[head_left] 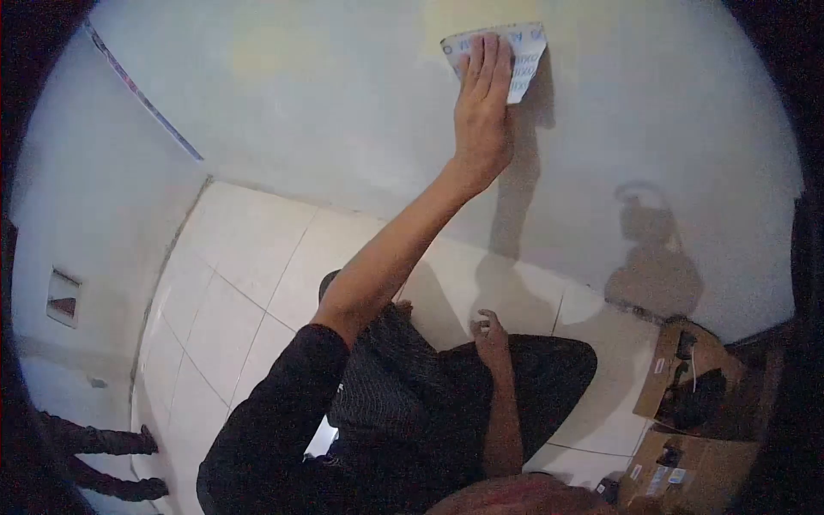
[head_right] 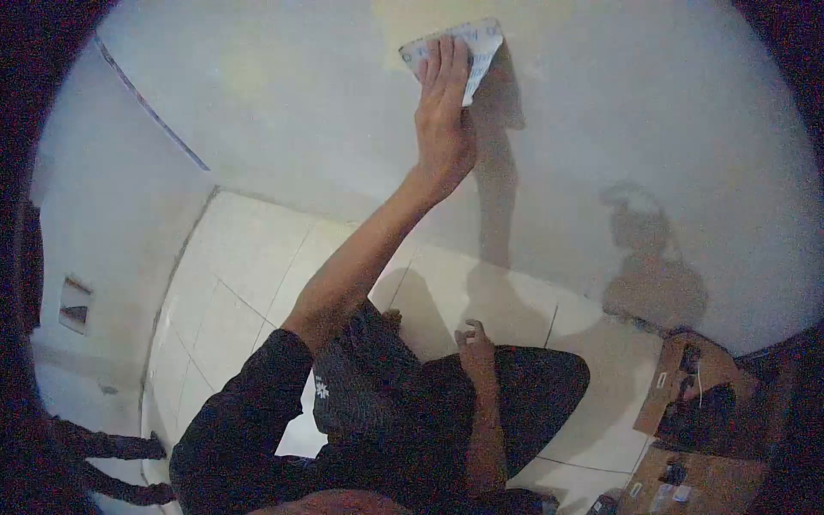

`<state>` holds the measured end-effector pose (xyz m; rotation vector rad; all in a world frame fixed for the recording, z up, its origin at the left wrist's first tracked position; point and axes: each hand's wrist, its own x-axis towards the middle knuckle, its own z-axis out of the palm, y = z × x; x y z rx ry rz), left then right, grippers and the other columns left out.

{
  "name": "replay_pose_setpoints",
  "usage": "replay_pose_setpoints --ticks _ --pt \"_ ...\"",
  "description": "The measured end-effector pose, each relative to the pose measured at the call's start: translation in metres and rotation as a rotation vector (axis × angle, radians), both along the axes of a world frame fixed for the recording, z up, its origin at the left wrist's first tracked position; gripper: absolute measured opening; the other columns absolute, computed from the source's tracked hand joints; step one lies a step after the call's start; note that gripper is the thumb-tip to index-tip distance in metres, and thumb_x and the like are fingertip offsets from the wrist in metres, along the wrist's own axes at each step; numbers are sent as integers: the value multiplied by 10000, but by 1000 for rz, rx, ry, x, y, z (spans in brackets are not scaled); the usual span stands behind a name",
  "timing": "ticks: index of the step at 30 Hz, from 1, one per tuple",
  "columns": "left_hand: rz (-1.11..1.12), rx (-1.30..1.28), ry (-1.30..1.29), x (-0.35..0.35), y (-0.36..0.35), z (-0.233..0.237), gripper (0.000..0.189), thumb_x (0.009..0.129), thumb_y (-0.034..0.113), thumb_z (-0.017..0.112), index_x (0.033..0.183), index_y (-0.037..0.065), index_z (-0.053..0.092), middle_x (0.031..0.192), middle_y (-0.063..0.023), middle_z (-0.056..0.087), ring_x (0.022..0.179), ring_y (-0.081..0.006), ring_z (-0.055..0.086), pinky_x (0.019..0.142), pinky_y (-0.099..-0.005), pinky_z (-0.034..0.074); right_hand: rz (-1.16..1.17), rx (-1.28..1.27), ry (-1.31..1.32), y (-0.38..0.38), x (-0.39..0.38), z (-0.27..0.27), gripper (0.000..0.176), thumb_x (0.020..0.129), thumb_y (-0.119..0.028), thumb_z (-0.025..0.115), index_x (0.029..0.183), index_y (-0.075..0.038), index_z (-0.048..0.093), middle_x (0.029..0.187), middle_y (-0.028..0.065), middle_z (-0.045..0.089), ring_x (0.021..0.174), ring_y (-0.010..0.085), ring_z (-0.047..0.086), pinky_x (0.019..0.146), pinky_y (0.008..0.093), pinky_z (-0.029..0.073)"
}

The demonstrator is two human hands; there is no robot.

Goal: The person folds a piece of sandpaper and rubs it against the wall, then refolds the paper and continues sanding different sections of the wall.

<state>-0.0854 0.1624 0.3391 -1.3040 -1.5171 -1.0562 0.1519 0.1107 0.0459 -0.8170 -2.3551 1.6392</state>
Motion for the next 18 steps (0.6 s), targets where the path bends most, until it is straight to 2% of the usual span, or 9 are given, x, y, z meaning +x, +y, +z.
replay_pose_setpoints --ticks 5,8,11,13,16,18 --pt "38 -46 22 -3 -11 -15 721 696 -159 434 1403 -57 340 1470 -242 319 1394 -406 247 1121 -563 198 4 -52 -3 0 -4 -11 409 914 -237 612 1241 -35 473 976 192 660 857 307 659 751 411 521" --pt "37 -83 -5 -5 -17 -57 718 710 -142 431 1414 -47 330 1487 -225 299 1402 -386 238 1128 -553 190 28 26 55 2 0 -7 405 915 -237 604 1242 -38 476 998 209 656 872 307 658 767 411 519" --pt "10 -157 -72 6 -32 -91 704 730 -128 426 1421 -44 319 1499 -212 284 1407 -373 234 1133 -542 189 -11 -51 -39 -2 -3 2 411 912 -250 606 1239 -33 482 1018 225 650 879 320 657 780 410 516" --pt "19 -300 -167 13 -41 -106 689 747 -115 424 1423 -44 314 1500 -212 283 1406 -374 236 1136 -534 186 -18 6 -32 -2 -2 5 414 910 -260 605 1239 -38 488 1022 224 649 879 323 656 791 414 511" --pt "49 -310 -175 9 -50 -117 697 739 -116 432 1422 -47 314 1498 -213 287 1406 -376 233 1137 -535 183 -9 -10 -27 0 -2 1 450 907 -284 611 1264 -56 458 970 191 662 831 318 658 768 433 513" --pt "44 -259 -183 8 -44 -114 704 729 -120 433 1419 -46 319 1497 -214 287 1407 -377 231 1135 -540 184 -1 2 -9 -1 -1 -26 449 906 -288 611 1262 -58 462 972 190 662 847 328 655 779 440 508"
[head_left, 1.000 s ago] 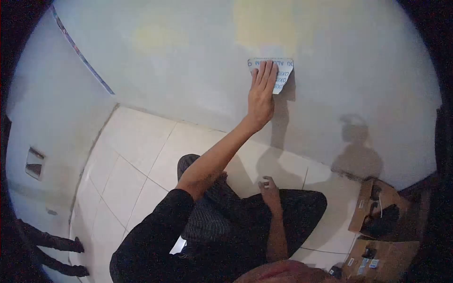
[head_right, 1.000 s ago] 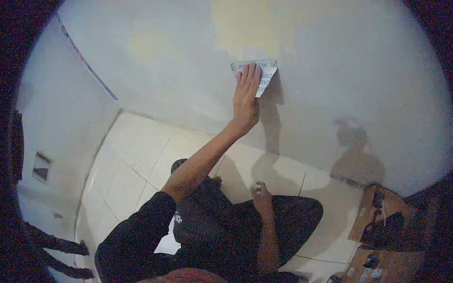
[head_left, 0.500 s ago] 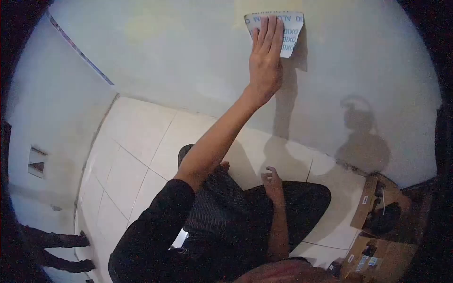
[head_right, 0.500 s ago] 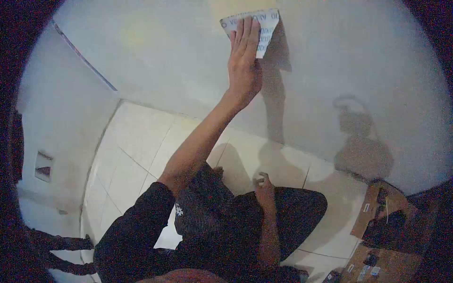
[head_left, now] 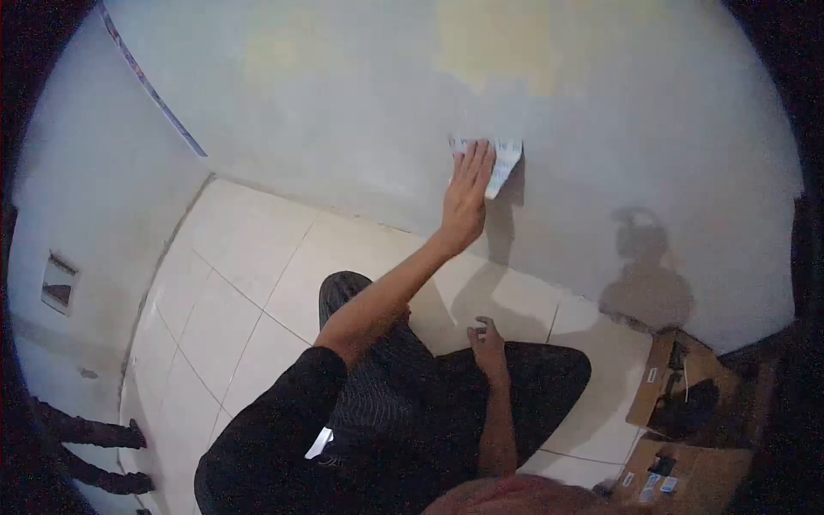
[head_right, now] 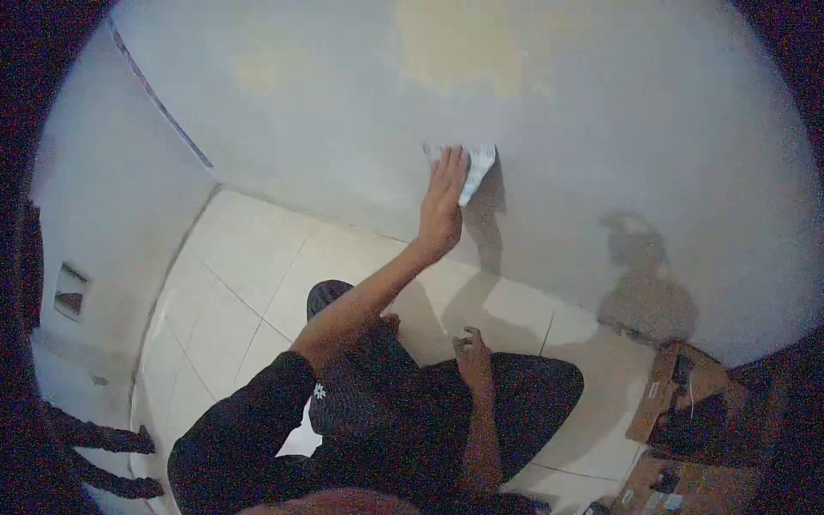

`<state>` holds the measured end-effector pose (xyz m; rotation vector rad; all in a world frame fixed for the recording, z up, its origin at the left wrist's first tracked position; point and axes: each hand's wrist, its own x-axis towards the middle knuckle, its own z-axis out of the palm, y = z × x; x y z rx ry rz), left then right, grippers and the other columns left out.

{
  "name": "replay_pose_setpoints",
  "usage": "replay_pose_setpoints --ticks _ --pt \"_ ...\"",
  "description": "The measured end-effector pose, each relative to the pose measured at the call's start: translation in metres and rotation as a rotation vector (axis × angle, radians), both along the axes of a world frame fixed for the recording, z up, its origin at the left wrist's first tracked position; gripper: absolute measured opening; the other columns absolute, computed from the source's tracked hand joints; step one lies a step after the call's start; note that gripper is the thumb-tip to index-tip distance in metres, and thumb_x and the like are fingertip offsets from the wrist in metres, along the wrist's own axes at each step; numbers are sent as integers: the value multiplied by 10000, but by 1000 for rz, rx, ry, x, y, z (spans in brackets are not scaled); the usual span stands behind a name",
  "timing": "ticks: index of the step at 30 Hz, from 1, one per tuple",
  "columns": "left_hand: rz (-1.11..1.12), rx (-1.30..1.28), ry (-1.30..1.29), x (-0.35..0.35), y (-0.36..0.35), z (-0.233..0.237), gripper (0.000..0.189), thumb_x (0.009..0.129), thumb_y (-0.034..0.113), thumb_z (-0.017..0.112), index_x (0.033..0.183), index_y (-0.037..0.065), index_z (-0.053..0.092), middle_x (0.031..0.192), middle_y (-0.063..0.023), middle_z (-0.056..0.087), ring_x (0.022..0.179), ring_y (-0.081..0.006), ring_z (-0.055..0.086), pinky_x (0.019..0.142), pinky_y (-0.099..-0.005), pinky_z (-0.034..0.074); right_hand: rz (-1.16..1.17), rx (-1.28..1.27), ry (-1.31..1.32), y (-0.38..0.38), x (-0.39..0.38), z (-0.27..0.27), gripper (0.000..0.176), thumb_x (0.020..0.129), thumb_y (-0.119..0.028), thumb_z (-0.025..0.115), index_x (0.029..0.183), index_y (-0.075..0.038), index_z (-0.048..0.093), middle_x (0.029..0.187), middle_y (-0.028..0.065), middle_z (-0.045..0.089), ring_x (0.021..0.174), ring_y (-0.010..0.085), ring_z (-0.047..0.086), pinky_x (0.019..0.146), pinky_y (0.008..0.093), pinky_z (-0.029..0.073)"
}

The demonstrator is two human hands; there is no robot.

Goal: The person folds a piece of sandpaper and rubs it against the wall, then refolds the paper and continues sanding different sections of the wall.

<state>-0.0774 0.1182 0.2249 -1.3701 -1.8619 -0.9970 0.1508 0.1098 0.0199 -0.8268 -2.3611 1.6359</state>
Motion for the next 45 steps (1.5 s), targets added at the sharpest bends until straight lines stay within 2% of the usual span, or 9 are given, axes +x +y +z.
replay_pose_setpoints --ticks 6,11,16,17,20,22,28,40,45 --pt "1 221 129 -12 37 82 703 712 -139 427 1404 -42 349 1481 -221 315 1396 -397 246 1126 -552 202 -1 1 -28 2 -2 21 431 911 -289 609 1246 -50 482 997 196 657 872 322 650 788 430 506" --pt "-19 229 165 -18 32 78 704 708 -149 428 1400 -46 353 1468 -223 338 1388 -406 263 1123 -546 215 -5 -43 -20 0 -7 13 423 917 -293 607 1244 -52 490 1024 192 651 877 290 650 791 413 512" --pt "38 76 121 -15 19 24 650 761 -115 405 1405 -54 344 1479 -229 319 1398 -394 248 1132 -546 176 17 56 -57 -2 -2 24 421 917 -287 608 1248 -57 489 1017 199 651 846 311 658 783 417 513" --pt "-5 90 104 -13 16 20 635 805 -55 459 1426 -31 326 1490 -227 304 1402 -401 236 1117 -586 157 14 58 -54 0 -1 22 421 917 -287 608 1248 -57 489 1017 199 651 846 311 658 783 417 513" --pt "12 111 99 -17 22 19 655 791 -77 440 1432 -31 314 1496 -231 288 1414 -387 213 1125 -580 129 0 -18 17 0 0 18 444 902 -313 603 1244 -63 468 978 201 652 823 348 645 777 473 489" --pt "-3 149 120 -17 27 34 670 773 -98 423 1431 -31 316 1495 -235 287 1416 -385 206 1127 -577 130 12 40 5 0 2 15 419 910 -271 606 1252 -61 486 1008 207 657 857 320 660 782 414 513" --pt "-2 238 195 -20 37 94 759 686 -161 403 1428 -19 330 1493 -232 289 1413 -384 204 1137 -557 139 0 65 -2 -1 -1 8 431 903 -275 612 1255 -64 478 998 212 658 848 302 662 775 418 508" --pt "7 29 79 -5 15 13 725 721 -144 377 1434 -39 301 1502 -245 258 1422 -383 185 1135 -569 125 14 44 -12 -2 0 8 431 894 -280 625 1232 -53 485 988 198 665 847 335 657 766 435 502" --pt "-20 48 56 -2 15 12 714 736 -108 401 1438 -46 289 1503 -247 257 1420 -405 172 1128 -589 105 30 70 14 -1 1 3 436 896 -288 622 1235 -54 479 977 192 660 880 355 649 808 449 495"
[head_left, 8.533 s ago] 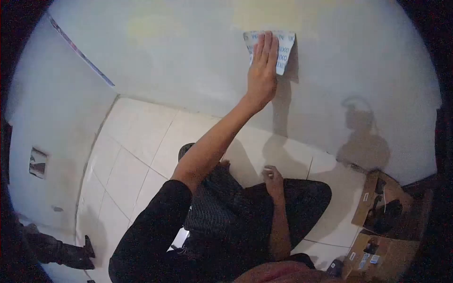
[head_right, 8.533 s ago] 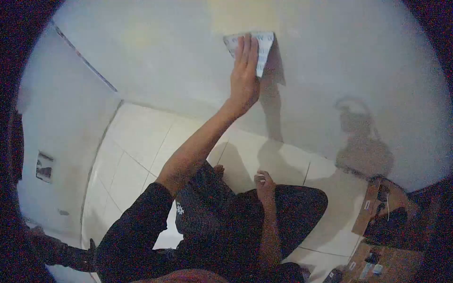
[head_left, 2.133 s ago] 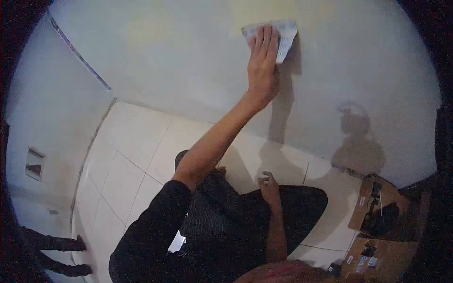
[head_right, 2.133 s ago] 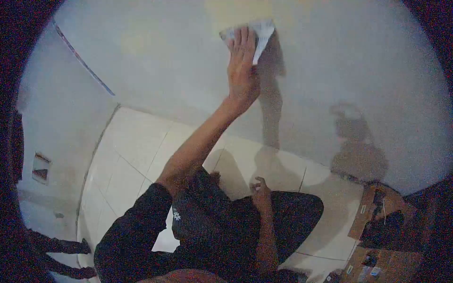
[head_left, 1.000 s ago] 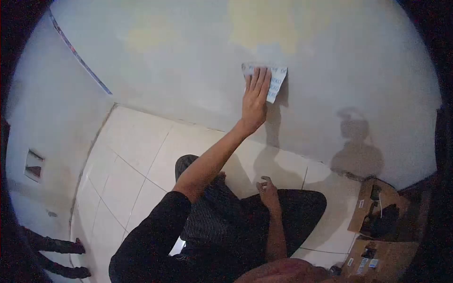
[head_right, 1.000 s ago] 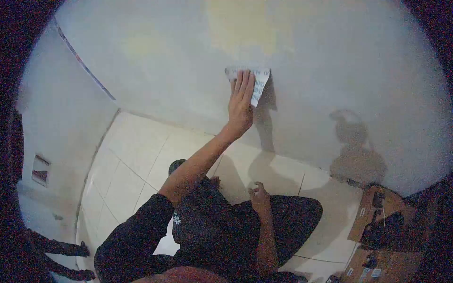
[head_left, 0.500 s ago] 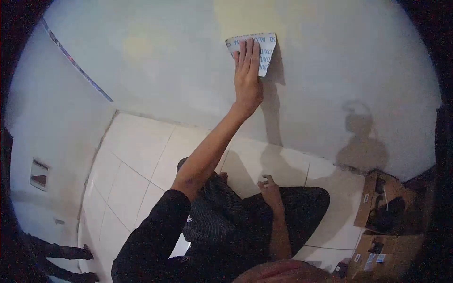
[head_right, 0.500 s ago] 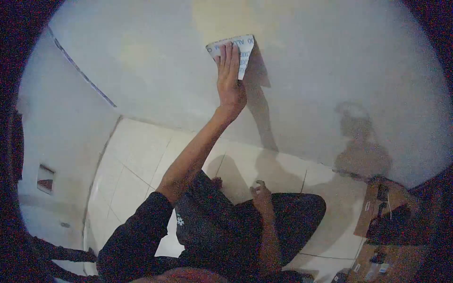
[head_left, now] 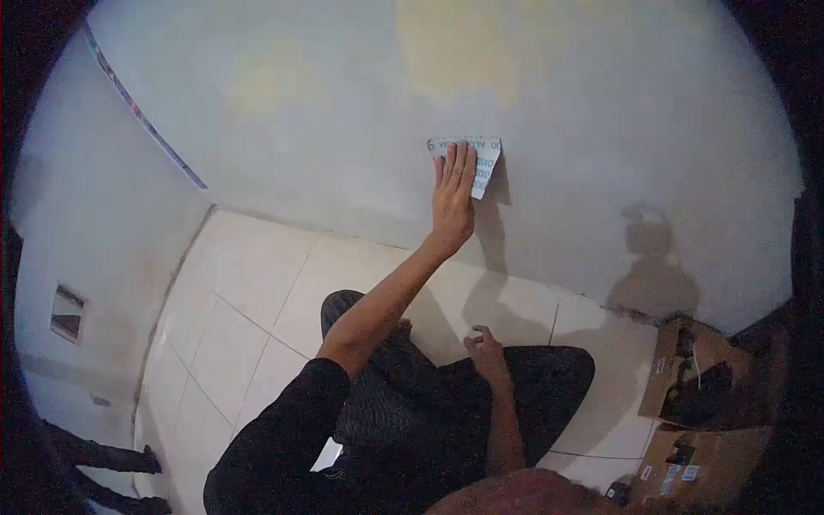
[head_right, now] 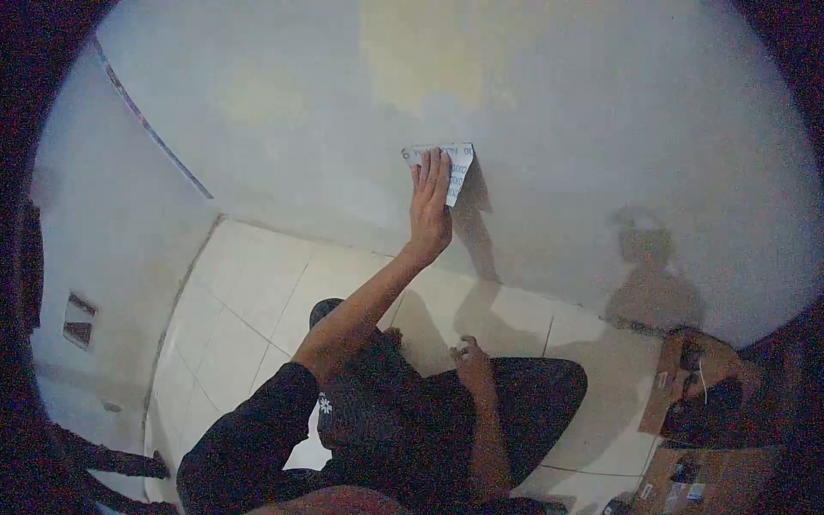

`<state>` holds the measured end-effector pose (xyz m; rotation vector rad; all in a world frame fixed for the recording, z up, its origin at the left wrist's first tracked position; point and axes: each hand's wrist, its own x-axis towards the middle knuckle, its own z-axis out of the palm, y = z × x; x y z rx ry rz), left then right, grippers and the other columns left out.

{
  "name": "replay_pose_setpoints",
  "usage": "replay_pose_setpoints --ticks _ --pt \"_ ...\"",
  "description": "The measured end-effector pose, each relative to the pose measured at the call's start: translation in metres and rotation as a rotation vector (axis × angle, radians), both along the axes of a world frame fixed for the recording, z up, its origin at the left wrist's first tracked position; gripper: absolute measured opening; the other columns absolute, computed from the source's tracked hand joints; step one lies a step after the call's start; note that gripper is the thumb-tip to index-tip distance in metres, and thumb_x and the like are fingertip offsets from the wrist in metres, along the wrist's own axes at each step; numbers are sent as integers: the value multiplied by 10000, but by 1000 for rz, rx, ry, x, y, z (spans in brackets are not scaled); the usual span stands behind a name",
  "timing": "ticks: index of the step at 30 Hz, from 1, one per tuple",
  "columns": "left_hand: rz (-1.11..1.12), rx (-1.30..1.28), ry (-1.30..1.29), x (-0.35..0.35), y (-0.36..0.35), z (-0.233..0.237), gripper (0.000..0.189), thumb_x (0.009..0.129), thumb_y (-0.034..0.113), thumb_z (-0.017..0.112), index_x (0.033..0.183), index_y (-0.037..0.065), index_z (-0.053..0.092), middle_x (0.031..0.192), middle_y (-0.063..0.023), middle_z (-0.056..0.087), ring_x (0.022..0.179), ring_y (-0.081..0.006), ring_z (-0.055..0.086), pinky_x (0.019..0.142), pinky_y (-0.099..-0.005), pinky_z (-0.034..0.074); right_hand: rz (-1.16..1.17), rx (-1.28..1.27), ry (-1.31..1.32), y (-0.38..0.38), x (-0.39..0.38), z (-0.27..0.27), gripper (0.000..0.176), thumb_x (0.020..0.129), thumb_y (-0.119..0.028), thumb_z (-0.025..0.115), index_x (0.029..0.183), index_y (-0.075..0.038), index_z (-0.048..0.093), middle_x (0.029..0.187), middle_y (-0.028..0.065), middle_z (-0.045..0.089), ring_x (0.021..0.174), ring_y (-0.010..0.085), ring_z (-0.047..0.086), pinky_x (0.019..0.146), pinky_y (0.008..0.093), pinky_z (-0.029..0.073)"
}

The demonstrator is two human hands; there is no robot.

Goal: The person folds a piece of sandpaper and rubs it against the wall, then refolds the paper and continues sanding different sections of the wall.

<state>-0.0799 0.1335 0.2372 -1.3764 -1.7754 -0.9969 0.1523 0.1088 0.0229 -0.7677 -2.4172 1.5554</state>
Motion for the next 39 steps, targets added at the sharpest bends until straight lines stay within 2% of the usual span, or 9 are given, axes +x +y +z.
replay_pose_setpoints --ticks 2,5,8,11,16,21,28,38,39 --pt "54 33 62 -2 6 7 650 794 -86 401 1434 -39 298 1493 -229 290 1410 -387 222 1133 -570 133 16 -4 2 2 2 0 436 900 -280 622 1243 -51 483 1018 195 659 877 340 660 788 433 507" --pt "43 128 146 -11 19 45 637 791 -91 400 1421 -42 325 1483 -232 308 1406 -383 236 1133 -567 138 10 -76 -56 1 1 4 432 907 -280 610 1245 -42 483 1027 193 658 866 339 658 791 432 505" --pt "35 162 175 -9 21 85 616 793 -88 392 1407 -44 351 1479 -222 323 1405 -370 247 1136 -557 145 18 -46 -18 0 -1 9 444 883 -276 632 1225 -46 467 929 188 663 888 370 638 834 468 479" --pt "42 110 161 -11 16 66 691 750 -124 348 1432 -16 324 1495 -215 302 1415 -358 228 1142 -555 126 -39 -90 -49 -3 -1 13 464 884 -272 634 1250 -46 461 940 194 664 896 378 639 836 471 484" --pt "45 -23 91 -6 3 14 640 812 -93 341 1446 -21 290 1517 -216 251 1426 -370 186 1137 -567 104 3 -58 -92 -2 0 18 488 887 -270 631 1277 -38 451 971 215 662 918 390 638 826 473 495" --pt "52 23 78 -2 8 18 666 797 -110 344 1453 -10 286 1513 -231 246 1425 -374 185 1136 -566 104 18 -23 -47 -1 1 6 480 895 -274 619 1266 -20 451 941 207 664 880 392 640 809 463 493" --pt "-4 113 113 0 17 92 664 782 -112 358 1438 -22 310 1488 -240 295 1418 -394 182 1141 -540 131 22 4 15 0 1 -7 546 902 -284 607 1319 1 400 954 211 662 866 353 655 813 442 499" --pt "31 3 53 7 4 23 701 745 -120 365 1437 -28 299 1501 -227 273 1415 -386 203 1139 -552 143 16 -18 -54 0 0 4 530 890 -246 633 1304 -2 407 952 211 663 843 351 661 792 441 505" --pt "53 -26 45 10 3 19 694 755 -124 370 1438 -39 282 1505 -232 256 1413 -387 206 1138 -547 153 39 -7 -71 1 -2 -4 549 893 -285 620 1312 -23 383 960 220 658 911 389 634 831 468 486"
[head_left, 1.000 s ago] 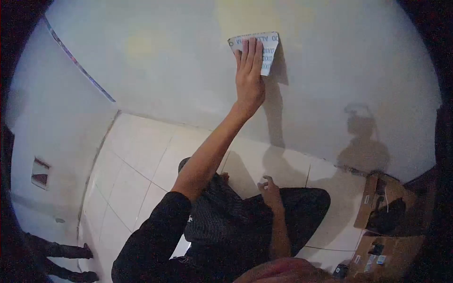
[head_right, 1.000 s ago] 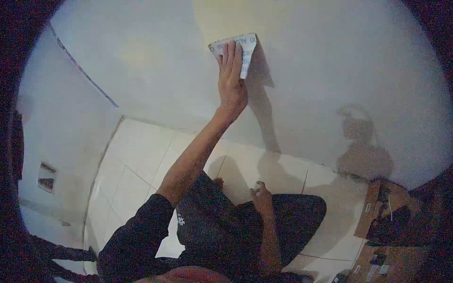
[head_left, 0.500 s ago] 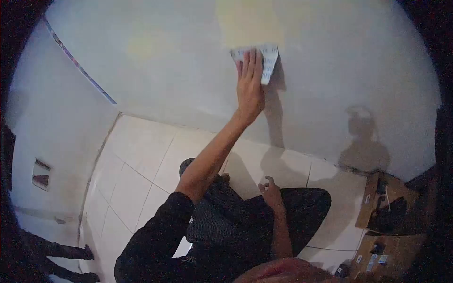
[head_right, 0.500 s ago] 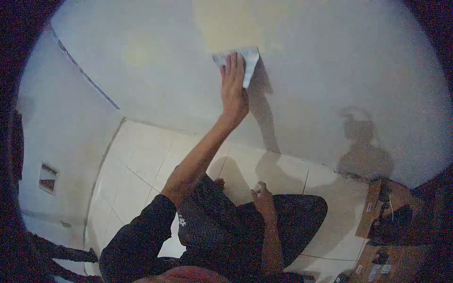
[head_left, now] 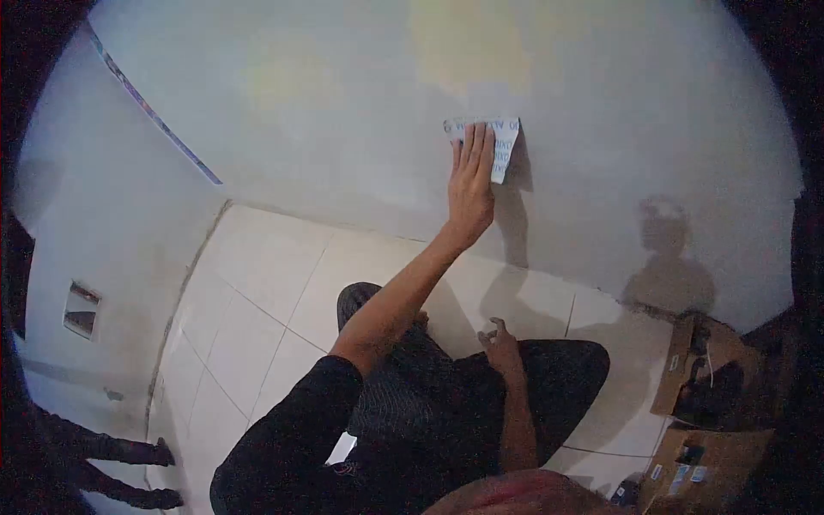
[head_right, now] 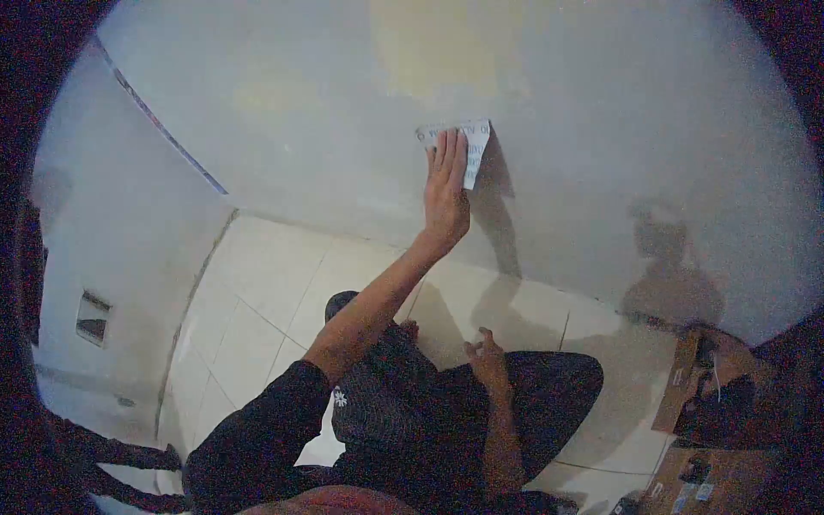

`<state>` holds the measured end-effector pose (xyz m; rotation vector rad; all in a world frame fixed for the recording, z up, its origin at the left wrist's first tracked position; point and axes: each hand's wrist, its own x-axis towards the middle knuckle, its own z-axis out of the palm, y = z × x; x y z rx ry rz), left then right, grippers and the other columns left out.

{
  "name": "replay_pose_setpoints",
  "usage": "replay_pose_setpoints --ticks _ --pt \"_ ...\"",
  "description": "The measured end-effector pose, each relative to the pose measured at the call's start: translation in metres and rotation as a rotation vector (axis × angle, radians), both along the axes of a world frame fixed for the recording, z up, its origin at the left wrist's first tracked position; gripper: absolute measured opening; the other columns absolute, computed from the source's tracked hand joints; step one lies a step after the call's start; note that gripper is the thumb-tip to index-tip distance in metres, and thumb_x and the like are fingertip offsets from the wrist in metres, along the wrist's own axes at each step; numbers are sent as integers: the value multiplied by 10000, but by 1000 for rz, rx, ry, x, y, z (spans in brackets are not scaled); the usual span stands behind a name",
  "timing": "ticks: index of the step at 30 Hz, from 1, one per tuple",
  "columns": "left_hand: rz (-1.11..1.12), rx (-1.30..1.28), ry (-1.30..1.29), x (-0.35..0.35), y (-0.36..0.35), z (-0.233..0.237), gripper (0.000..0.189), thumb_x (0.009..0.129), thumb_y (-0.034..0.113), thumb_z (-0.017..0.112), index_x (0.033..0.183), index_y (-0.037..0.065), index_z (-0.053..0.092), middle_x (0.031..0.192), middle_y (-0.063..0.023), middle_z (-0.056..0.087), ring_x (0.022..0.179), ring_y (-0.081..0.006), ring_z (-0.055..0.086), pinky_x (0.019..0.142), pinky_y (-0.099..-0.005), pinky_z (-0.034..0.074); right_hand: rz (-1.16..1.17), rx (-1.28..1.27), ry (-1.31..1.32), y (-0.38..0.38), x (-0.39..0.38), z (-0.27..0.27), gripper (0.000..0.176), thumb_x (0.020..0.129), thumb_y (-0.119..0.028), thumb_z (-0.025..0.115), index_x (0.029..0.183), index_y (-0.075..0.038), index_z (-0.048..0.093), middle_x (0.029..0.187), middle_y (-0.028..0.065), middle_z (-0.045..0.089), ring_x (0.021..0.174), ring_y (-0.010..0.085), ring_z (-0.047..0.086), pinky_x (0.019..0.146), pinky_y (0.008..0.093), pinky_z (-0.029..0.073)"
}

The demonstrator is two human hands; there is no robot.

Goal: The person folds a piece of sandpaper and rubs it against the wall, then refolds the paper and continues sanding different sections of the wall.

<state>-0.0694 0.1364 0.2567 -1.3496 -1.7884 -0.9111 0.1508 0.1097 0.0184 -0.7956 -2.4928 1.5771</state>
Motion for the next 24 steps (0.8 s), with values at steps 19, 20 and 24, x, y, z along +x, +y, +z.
replay_pose_setpoints --ticks 19,20,24 --pt "-37 15 27 -6 -8 0 706 740 -127 392 1433 -54 285 1502 -232 262 1409 -393 212 1135 -549 166 -2 63 59 -4 1 6 511 900 -269 612 1300 -30 402 950 219 658 861 357 652 805 460 491" --pt "-8 -33 -19 -5 -9 -11 707 744 -119 401 1436 -52 279 1509 -227 250 1412 -393 204 1135 -552 160 -6 69 57 -3 3 6 511 900 -269 612 1300 -30 402 950 219 658 861 357 652 805 460 491" --pt "12 5 -16 -5 0 -17 716 735 -109 407 1437 -46 282 1503 -239 256 1414 -386 207 1132 -557 157 -2 21 57 0 4 0 515 900 -265 615 1310 -34 406 977 229 655 891 364 650 815 460 490"
